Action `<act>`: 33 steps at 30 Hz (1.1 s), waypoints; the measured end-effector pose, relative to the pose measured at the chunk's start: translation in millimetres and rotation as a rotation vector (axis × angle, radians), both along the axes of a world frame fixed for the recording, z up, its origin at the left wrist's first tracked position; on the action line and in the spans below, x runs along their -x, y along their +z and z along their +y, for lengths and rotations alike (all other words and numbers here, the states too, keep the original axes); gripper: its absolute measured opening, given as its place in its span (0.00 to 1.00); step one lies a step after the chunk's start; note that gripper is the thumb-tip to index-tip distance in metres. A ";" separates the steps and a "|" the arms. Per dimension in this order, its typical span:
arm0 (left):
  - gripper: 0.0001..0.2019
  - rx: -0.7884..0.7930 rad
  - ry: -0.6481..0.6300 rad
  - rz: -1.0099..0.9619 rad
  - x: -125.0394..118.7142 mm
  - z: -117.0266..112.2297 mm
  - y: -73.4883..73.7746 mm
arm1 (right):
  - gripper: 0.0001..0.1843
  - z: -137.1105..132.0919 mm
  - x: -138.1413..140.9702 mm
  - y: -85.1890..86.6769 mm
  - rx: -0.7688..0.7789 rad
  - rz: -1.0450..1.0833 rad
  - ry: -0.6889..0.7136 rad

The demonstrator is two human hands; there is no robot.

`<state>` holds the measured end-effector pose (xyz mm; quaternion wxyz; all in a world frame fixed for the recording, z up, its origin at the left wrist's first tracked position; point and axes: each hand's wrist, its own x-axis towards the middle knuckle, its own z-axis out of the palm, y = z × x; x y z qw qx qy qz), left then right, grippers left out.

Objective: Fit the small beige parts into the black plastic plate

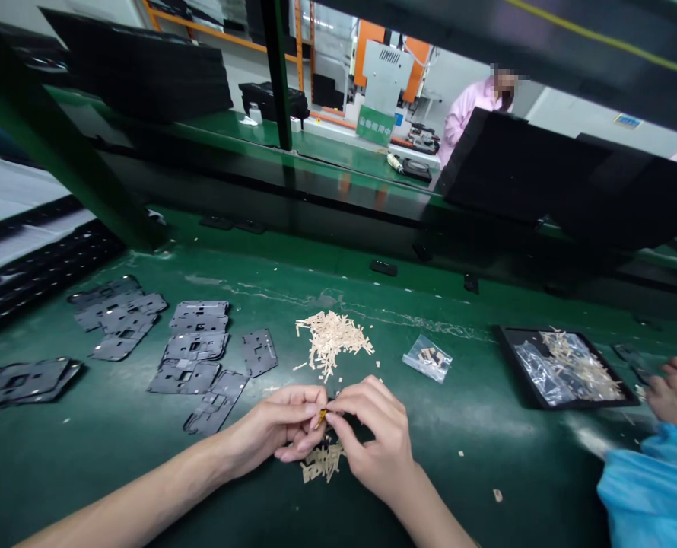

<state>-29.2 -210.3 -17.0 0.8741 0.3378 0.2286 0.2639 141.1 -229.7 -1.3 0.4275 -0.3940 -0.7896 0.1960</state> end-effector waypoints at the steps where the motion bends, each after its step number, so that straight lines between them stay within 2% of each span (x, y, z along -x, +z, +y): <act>1: 0.10 0.005 -0.015 -0.002 0.2 0.5 -0.1 | 0.09 -0.3 0.2 0.0 -0.010 0.006 0.012; 9: 0.10 0.005 -0.080 0.061 2.3 -1.1 -0.6 | 0.06 -3.5 0.9 1.5 0.026 -0.056 0.044; 11: 0.12 -0.061 -0.049 0.155 2.4 -0.7 2.2 | 0.05 -4.1 1.5 4.0 0.048 -0.039 0.026; 13: 0.13 -0.249 0.023 0.325 1.0 8.5 7.7 | 0.05 -4.2 0.6 6.5 0.080 0.011 -0.020; 15: 0.12 -0.572 0.123 0.545 -5.5 31.7 15.7 | 0.04 -4.1 -2.0 7.6 0.126 0.101 -0.089; 17: 0.10 -0.877 0.223 0.730 -21.4 69.2 24.1 | 0.04 -3.4 -5.7 6.4 0.180 0.203 -0.152; 21: 0.05 -1.079 0.335 0.887 -82.0 159.6 29.1 | 0.05 1.7 -10.7 -0.9 0.250 0.290 -0.217; 24: 0.13 -1.130 0.379 0.966 -131.6 208.8 20.7 | 0.06 9.2 -10.4 -6.5 0.150 0.299 -0.275; 27: 0.14 -1.103 0.397 1.006 -161.0 234.1 9.8 | 0.06 16.3 -8.3 -9.8 -0.040 0.299 -0.319; 30: 0.14 -1.024 0.407 1.015 -164.1 245.7 3.5 | 0.06 18.4 -7.0 -9.8 -0.099 0.272 -0.352; 33: 0.14 -0.929 0.430 0.980 -147.6 247.3 6.1 | 0.06 14.9 -8.1 -7.2 -0.066 0.231 -0.377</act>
